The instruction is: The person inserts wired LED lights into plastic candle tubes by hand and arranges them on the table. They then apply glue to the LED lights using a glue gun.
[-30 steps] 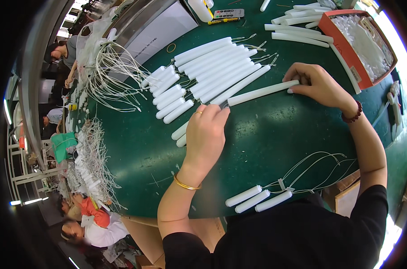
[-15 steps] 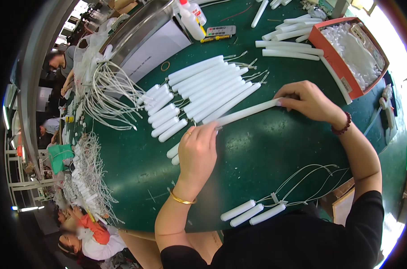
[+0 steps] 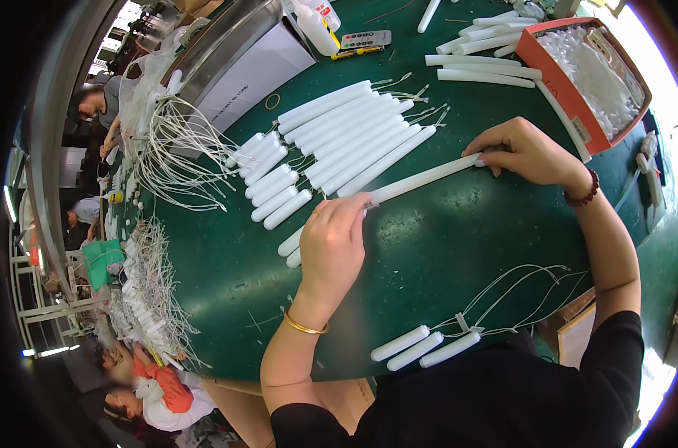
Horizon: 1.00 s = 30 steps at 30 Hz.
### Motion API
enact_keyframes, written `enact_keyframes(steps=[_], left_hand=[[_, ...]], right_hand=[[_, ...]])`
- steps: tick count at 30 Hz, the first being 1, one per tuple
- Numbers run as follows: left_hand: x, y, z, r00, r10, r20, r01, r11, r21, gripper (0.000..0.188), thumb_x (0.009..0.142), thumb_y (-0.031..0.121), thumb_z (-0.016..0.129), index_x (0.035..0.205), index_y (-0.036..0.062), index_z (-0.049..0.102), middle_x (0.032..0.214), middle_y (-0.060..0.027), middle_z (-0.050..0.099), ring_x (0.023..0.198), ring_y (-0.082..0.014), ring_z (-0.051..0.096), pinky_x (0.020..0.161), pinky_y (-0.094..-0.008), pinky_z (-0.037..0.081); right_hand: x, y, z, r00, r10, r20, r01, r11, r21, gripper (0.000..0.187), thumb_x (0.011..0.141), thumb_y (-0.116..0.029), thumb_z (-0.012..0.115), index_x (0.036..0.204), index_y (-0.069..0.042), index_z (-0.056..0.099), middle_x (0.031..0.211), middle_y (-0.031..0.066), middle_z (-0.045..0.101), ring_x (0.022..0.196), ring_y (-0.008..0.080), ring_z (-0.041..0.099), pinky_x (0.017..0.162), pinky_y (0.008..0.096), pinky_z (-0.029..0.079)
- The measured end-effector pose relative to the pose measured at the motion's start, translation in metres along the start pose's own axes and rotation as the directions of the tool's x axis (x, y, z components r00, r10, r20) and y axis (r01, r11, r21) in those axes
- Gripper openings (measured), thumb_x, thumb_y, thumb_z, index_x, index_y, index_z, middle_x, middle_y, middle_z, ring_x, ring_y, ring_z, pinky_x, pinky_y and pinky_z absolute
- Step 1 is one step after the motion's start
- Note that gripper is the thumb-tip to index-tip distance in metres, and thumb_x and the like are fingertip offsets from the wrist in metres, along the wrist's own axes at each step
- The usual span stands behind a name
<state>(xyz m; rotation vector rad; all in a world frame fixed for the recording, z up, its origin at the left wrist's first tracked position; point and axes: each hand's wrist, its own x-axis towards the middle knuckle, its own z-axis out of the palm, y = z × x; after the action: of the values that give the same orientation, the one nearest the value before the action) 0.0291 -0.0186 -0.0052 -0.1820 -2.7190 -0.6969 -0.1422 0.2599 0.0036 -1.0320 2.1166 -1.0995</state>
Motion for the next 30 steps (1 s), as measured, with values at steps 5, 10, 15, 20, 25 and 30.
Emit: enact_keyframes(steps=[5, 10, 15, 20, 25, 30], left_hand=[[0.001, 0.0, -0.002, 0.997, -0.076, 0.021, 0.078, 0.994, -0.083, 0.014, 0.086, -0.003, 0.065, 0.098, 0.0028, 0.068, 0.09, -0.0126, 0.07, 0.083, -0.0308, 0.066, 0.076, -0.0382, 0.052], [0.0, -0.005, -0.003, 0.994, 0.101, -0.033, -0.098, 0.992, 0.075, 0.014, 0.082, -0.004, 0.066, 0.094, 0.0031, 0.069, 0.09, -0.0101, 0.071, 0.081, -0.028, 0.066, 0.074, -0.0352, 0.05], [0.001, -0.006, 0.0, 0.981, 0.192, -0.031, -0.186, 0.973, 0.139, 0.016, 0.079, -0.005, 0.067, 0.093, 0.0032, 0.069, 0.088, -0.008, 0.068, 0.08, -0.027, 0.065, 0.073, -0.0346, 0.049], [0.001, -0.005, 0.002, 0.992, 0.127, -0.016, -0.126, 0.991, 0.039, 0.016, 0.078, -0.005, 0.067, 0.091, 0.0032, 0.07, 0.086, -0.0074, 0.066, 0.079, -0.0268, 0.064, 0.072, -0.0357, 0.051], [0.005, -0.008, 0.0, 0.976, 0.215, 0.027, -0.216, 0.976, 0.019, 0.012, 0.079, -0.005, 0.069, 0.088, 0.0028, 0.07, 0.087, -0.0085, 0.066, 0.079, -0.0284, 0.063, 0.071, -0.0364, 0.052], [0.003, -0.001, -0.001, 1.0, -0.019, 0.009, 0.02, 0.983, -0.182, 0.013, 0.081, -0.005, 0.069, 0.091, 0.0013, 0.067, 0.087, -0.0086, 0.067, 0.079, -0.0241, 0.064, 0.07, -0.0325, 0.052]], right_hand=[[-0.001, 0.001, 0.001, 0.999, -0.024, -0.031, 0.023, 0.999, -0.044, 0.021, 0.093, -0.004, 0.063, 0.111, 0.003, 0.072, 0.087, 0.0119, 0.07, 0.063, 0.0122, 0.061, 0.061, 0.0237, 0.05], [-0.001, 0.006, 0.0, 0.989, -0.146, -0.035, 0.139, 0.98, -0.144, 0.021, 0.093, -0.003, 0.063, 0.112, 0.001, 0.072, 0.093, 0.0141, 0.072, 0.066, 0.0158, 0.065, 0.064, 0.0259, 0.053], [0.001, 0.014, 0.001, 0.951, -0.297, -0.086, 0.261, 0.919, -0.297, 0.023, 0.092, -0.004, 0.064, 0.113, -0.001, 0.072, 0.098, 0.0147, 0.071, 0.075, 0.0224, 0.067, 0.072, 0.0301, 0.055], [0.004, 0.015, 0.005, 0.929, -0.344, -0.139, 0.285, 0.9, -0.33, 0.02, 0.092, -0.008, 0.064, 0.111, -0.003, 0.072, 0.094, 0.0142, 0.069, 0.081, 0.0266, 0.065, 0.076, 0.0338, 0.053], [0.006, 0.015, -0.003, 0.867, -0.485, -0.118, 0.376, 0.789, -0.486, 0.022, 0.092, -0.007, 0.065, 0.113, -0.005, 0.071, 0.085, 0.0124, 0.063, 0.078, 0.0272, 0.059, 0.072, 0.0376, 0.048], [0.005, 0.015, -0.001, 0.865, -0.477, -0.155, 0.35, 0.796, -0.494, 0.023, 0.091, -0.006, 0.066, 0.113, -0.005, 0.071, 0.086, 0.0119, 0.064, 0.079, 0.0266, 0.06, 0.072, 0.0369, 0.049]])
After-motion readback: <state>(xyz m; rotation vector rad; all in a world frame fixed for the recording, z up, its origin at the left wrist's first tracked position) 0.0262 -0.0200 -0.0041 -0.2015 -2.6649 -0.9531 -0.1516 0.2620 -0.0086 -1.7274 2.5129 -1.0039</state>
